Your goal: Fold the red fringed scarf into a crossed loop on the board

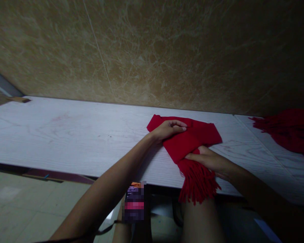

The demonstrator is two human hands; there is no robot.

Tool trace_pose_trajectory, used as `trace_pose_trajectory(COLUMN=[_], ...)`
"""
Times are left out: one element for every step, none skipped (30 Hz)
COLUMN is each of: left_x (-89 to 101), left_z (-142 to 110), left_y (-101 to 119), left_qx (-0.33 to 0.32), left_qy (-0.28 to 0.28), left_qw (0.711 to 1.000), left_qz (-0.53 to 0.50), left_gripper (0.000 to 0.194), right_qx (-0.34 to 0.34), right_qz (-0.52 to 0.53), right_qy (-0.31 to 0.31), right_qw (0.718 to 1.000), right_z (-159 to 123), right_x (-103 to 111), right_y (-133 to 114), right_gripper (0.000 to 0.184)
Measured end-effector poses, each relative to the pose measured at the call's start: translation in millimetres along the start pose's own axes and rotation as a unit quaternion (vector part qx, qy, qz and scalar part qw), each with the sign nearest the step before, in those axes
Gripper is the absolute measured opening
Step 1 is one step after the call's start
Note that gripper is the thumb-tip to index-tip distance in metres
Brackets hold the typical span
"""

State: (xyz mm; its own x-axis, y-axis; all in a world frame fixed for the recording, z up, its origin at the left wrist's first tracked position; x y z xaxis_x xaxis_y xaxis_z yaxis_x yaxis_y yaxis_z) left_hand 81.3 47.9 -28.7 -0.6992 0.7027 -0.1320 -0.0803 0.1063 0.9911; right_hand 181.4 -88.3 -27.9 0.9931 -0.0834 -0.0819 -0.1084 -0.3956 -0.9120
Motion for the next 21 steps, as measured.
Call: trace_pose_trajectory(left_x=[-0.2, -0.4, -0.6, -0.7, -0.8, -0.9, -0.9, -1.0, -1.0, -1.0, -1.1, -1.4, -1.7, -1.9, -2.0, -1.9, -1.6, -1.2, -0.7, -0.4, -0.2], left_z=[-0.2, -0.3, -0.3, -0.3, -0.2, 0.0, 0.1, 0.3, 0.3, 0.3, 0.2, 0.0, -0.1, -0.3, -0.4, -0.5, -0.4, -0.3, -0.2, 0.0, 0.1], left_y=[0.1, 0.2, 0.4, 0.7, 0.9, 1.0, 1.1, 1.2, 1.4, 1.7, 2.1, 2.6, 3.0, 3.1, 3.0, 2.6, 2.0, 1.3, 0.7, 0.2, -0.1], left_qx=[-0.001, -0.001, -0.002, -0.003, -0.004, -0.004, -0.003, -0.002, -0.001, 0.0, -0.001, -0.002, -0.003, -0.004, -0.004, -0.002, 0.0, 0.001, 0.003, 0.003, 0.003], left_qy=[-0.001, -0.002, -0.003, -0.003, -0.003, -0.002, -0.002, -0.001, 0.0, 0.001, 0.001, 0.0, -0.001, -0.003, -0.004, -0.004, -0.002, 0.0, 0.002, 0.002, 0.002], left_qw=[1.0, 1.0, 1.0, 1.0, 1.0, 1.0, 1.0, 1.0, 1.0, 1.0, 1.0, 1.0, 1.0, 1.0, 1.0, 1.0, 1.0, 1.0, 1.0, 1.0, 1.0], left_qz=[-0.001, -0.001, -0.003, -0.004, -0.006, -0.008, -0.01, -0.01, -0.01, -0.008, -0.006, -0.003, -0.001, 0.0, 0.001, 0.001, 0.001, 0.002, 0.002, 0.003, 0.002], left_gripper=[0.028, 0.029, 0.03, 0.03, 0.029, 0.027, 0.025, 0.023, 0.02, 0.019, 0.017, 0.017, 0.017, 0.018, 0.018, 0.018, 0.019, 0.019, 0.02, 0.022, 0.023], right_qx=[0.003, 0.005, 0.006, 0.004, 0.0, -0.005, -0.007, -0.007, -0.007, -0.006, -0.005, -0.004, -0.004, -0.002, 0.0, 0.003, 0.006, 0.008, 0.01, 0.012, 0.013], right_qz=[0.0, 0.0, -0.001, -0.003, -0.004, -0.006, -0.006, -0.005, -0.005, -0.005, -0.007, -0.009, -0.012, -0.013, -0.012, -0.011, -0.009, -0.007, -0.005, -0.003, 0.0], right_qy=[0.0, 0.002, 0.004, 0.007, 0.009, 0.011, 0.012, 0.011, 0.011, 0.01, 0.009, 0.009, 0.009, 0.009, 0.007, 0.004, 0.0, -0.006, -0.009, -0.012, -0.012], right_qw=[1.0, 1.0, 1.0, 1.0, 1.0, 1.0, 1.0, 1.0, 1.0, 1.0, 1.0, 1.0, 1.0, 1.0, 1.0, 1.0, 1.0, 1.0, 1.0, 1.0, 1.0], right_z=[0.1, 0.1, 0.2, 0.1, 0.0, -0.2, -0.5, -0.7, -0.9, -1.0, -0.9, -0.8, -0.5, -0.2, 0.1, 0.4, 0.7, 0.9, 1.0, 1.0, 0.9], right_x=[0.3, 0.7, 1.3, 1.8, 2.0, 2.2, 2.1, 1.8, 1.5, 1.4, 1.4, 1.7, 2.1, 2.4, 2.6, 2.6, 2.3, 1.7, 1.3, 0.9, 0.7], right_y=[-0.2, -0.3, -0.2, 0.1, 0.7, 1.2, 1.4, 1.2, 1.0, 0.8, 0.7, 0.8, 1.0, 1.0, 0.8, 0.7, 0.5, 0.3, 0.2, 0.1, 0.1], right_gripper=[0.054, 0.054, 0.054, 0.055, 0.055, 0.055, 0.055, 0.054, 0.053, 0.051, 0.05, 0.047, 0.045, 0.044, 0.043, 0.043, 0.044, 0.046, 0.048, 0.05, 0.051])
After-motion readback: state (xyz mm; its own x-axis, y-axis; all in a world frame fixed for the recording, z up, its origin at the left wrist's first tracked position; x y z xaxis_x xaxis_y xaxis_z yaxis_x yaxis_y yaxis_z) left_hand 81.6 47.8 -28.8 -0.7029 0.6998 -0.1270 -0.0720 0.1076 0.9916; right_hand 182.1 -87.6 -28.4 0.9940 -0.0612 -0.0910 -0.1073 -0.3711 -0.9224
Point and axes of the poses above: each hand's wrist, its own z-axis towards the middle knuckle, its own x-axis out of the back of the hand, y = z × x, the point moved 7 cm from there along z, towards the middle knuckle, and after that the axes turned 9 degrees about z, right-handed, at the moved point
